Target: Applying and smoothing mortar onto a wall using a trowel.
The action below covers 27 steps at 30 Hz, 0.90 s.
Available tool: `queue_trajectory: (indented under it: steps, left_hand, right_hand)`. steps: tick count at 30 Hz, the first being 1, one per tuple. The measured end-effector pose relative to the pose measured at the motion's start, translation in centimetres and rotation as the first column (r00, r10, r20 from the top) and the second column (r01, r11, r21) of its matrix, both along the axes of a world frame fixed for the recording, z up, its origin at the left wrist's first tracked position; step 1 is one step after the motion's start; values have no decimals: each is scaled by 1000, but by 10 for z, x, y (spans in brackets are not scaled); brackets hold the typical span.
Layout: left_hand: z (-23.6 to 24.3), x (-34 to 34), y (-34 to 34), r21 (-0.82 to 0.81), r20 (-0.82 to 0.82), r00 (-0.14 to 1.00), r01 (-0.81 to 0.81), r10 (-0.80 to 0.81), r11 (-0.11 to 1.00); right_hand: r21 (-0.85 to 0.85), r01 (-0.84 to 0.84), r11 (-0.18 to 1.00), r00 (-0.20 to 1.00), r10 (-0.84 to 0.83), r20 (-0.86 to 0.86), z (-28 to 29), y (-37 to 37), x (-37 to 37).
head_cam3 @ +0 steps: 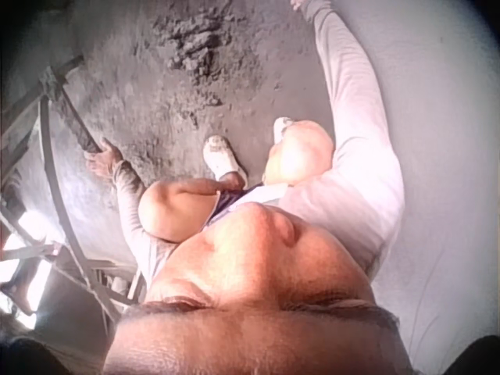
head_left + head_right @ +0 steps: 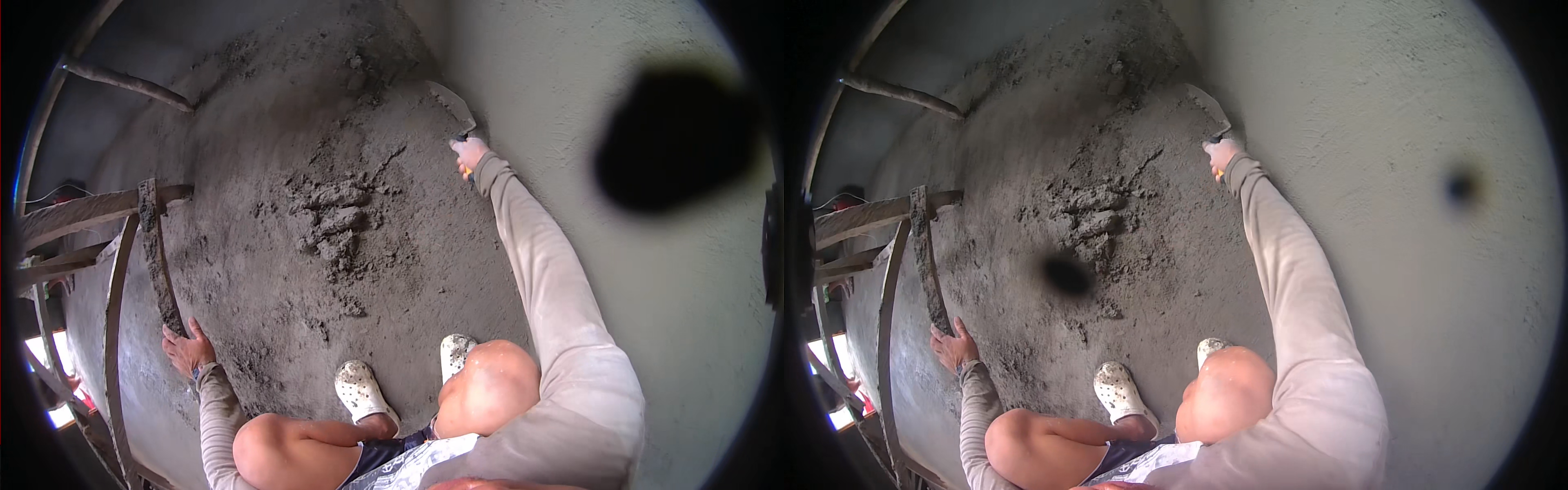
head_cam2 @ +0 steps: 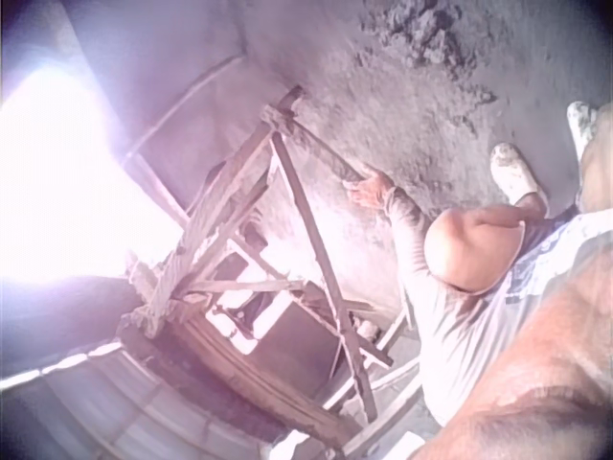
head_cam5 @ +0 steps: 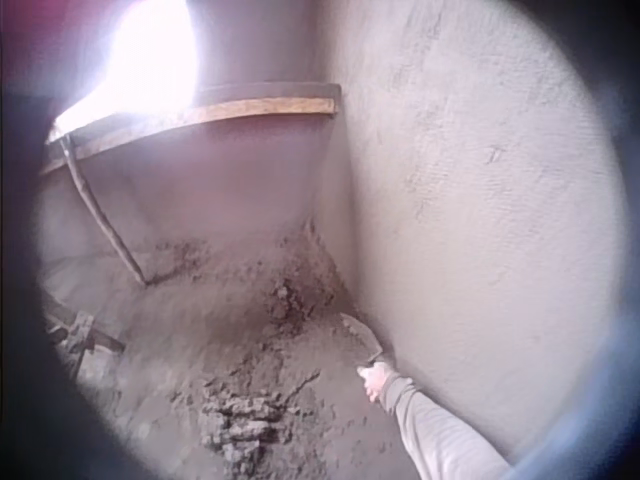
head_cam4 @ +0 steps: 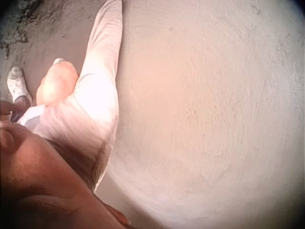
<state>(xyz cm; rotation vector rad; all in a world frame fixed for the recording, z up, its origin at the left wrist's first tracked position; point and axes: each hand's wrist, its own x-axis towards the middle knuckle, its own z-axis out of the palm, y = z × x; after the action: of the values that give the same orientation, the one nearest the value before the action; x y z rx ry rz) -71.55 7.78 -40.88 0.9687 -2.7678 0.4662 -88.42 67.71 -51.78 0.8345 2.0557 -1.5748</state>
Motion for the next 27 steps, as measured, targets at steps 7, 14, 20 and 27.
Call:
queue_trajectory:
  steps: [7, 14, 20, 27]
  left_hand:
    - [-3, 8, -14, -57, -19, 1000, -15, 14, 998]
    - [-2, -16, -63, 105, -71, 997, 45, -37, 993]
    - [-18, -45, -59, 51, -37, 999, -31, 33, 998]
    - [-7, -44, -44, 118, -20, 1000, -9, 11, 993]
  right_hand:
    - [-10, -370, 929, 925, 369, 86, -5, -113, 96]
    - [-458, 224, 860, 971, -237, 29, 47, -69, 64]
    - [-347, 294, 891, 954, -297, 47, -20, 14, -77]
    - [39, 91, 995, 996, -92, 21, -15, 23, -166]
